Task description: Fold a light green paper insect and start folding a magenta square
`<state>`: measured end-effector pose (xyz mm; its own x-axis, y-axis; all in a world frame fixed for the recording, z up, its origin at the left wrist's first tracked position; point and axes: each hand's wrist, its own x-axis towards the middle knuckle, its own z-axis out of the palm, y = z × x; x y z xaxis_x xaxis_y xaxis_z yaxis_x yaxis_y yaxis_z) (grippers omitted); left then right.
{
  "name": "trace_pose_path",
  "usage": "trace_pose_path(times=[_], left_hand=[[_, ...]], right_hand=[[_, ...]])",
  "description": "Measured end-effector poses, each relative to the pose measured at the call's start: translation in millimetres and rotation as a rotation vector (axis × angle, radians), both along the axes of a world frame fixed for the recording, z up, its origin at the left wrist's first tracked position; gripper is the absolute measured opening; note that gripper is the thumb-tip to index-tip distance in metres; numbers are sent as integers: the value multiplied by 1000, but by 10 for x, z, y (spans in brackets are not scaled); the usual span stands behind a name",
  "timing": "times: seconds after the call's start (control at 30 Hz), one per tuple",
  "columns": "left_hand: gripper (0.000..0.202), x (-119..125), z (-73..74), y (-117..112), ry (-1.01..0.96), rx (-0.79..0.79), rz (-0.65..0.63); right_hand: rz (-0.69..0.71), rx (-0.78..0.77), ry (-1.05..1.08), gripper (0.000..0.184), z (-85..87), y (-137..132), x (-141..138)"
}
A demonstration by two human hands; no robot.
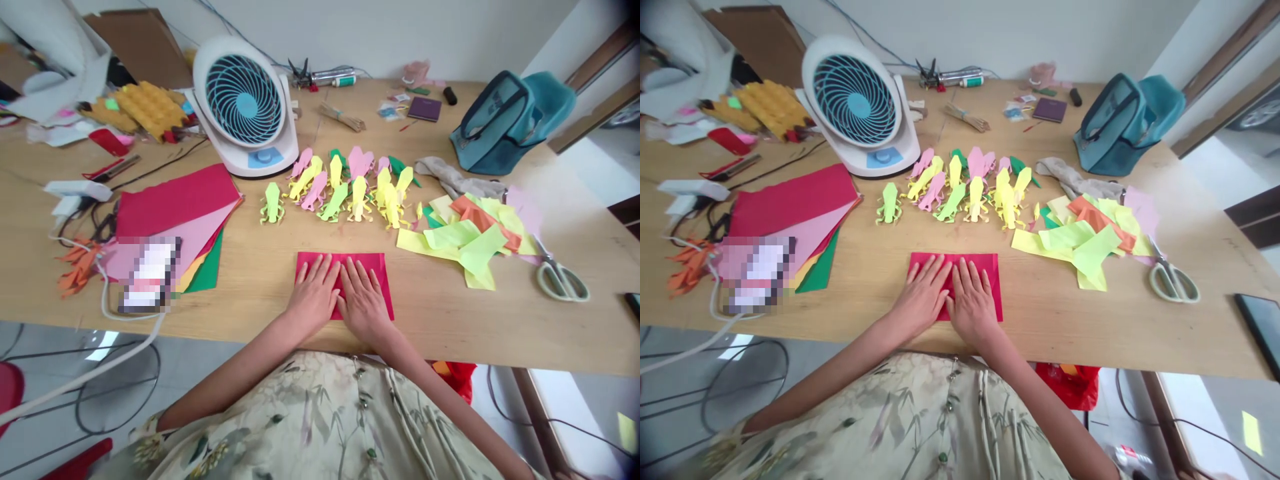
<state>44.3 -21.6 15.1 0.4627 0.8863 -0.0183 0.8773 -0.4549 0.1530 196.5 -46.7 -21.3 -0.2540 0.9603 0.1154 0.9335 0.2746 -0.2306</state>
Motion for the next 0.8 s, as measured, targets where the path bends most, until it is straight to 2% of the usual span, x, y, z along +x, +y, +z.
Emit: trace_pose_path(times=[0.17, 0.33, 0.5, 0.6, 0.73, 0.8], left_hand=[[59, -56, -221, 10, -13, 37, -41], [61, -71, -227, -1, 12, 93, -56], [63, -66, -241, 24, 31, 127, -52], [63, -41, -201, 54, 48, 115, -59], [65, 113, -53, 91, 38, 108, -65], [64, 232, -9, 121, 3, 80, -161]], right_hand=[[1, -6, 8, 61, -1, 12, 125], [-180, -13, -24, 64, 5, 31, 357], [-370, -30, -62, 65, 19, -100, 675], [-464, 44, -28, 58, 85, -238, 1186], [-765, 242, 96, 41, 282, -304, 2291], [-867, 289, 71, 36, 383, -204, 2852]])
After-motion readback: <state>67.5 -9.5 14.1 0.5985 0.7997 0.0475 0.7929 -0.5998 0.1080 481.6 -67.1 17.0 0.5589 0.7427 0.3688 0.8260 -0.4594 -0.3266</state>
